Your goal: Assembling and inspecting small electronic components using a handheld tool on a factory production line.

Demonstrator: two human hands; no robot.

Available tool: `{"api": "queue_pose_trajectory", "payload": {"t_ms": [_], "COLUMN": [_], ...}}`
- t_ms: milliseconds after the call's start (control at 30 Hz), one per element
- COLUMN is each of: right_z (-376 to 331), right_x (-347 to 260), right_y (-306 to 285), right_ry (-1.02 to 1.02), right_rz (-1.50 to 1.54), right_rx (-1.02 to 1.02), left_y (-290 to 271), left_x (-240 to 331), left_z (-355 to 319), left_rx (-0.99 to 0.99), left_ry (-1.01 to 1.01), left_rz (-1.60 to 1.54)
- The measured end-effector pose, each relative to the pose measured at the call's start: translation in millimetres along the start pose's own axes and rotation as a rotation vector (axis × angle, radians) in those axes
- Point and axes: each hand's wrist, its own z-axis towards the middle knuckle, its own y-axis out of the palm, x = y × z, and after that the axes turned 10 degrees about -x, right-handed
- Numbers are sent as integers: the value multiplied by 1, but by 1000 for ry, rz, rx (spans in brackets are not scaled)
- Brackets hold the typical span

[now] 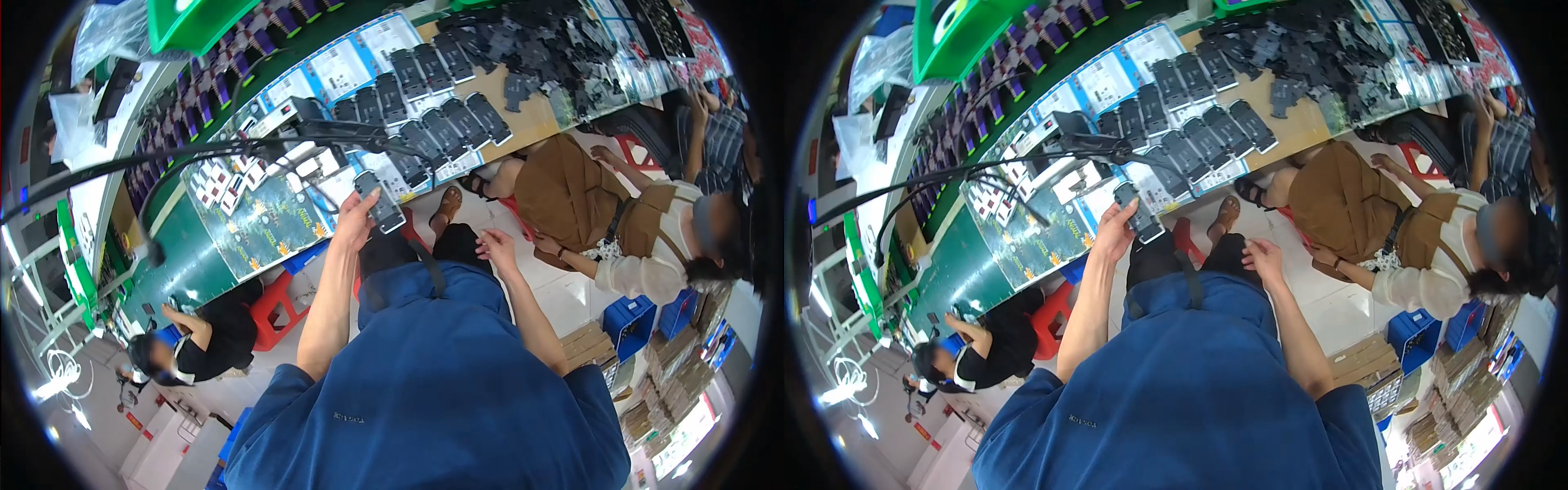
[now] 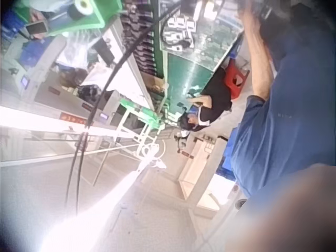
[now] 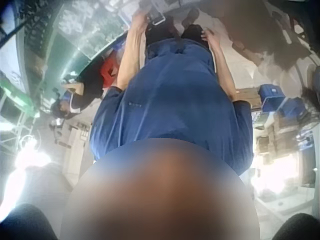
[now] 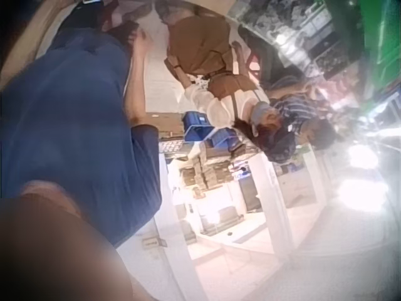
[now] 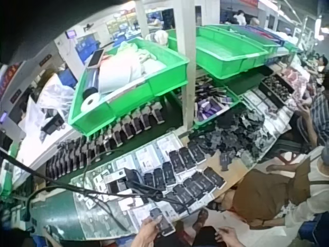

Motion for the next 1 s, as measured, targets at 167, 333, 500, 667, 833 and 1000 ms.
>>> {"api": "queue_pose_trajectory", "payload": {"t_ms": [167, 333, 500, 667, 833, 1000], "right_z": [-5, -10, 0, 24, 31, 49], "right_x": [-28, -46, -58, -73, -114, -167], "right_y": [35, 62, 53, 23, 35, 58], "right_ry": [-107, -221, -249, -273, -332, -540], "right_rz": [-24, -61, 72, 110, 135, 202], "right_rx": [-182, -321, -255, -95, -73, -1], "left_y": [21, 40, 34, 27, 18, 11], "left_x": [8, 4, -3, -5, -14, -18], "left_z": [-15, -19, -22, -28, -28, -27], "left_rx": [-1, -31, -108, -60, -53, -31], "left_ry": [-32, -37, -66, -121, -114, -94], "left_rz": [44, 142, 211, 203, 149, 115]}}
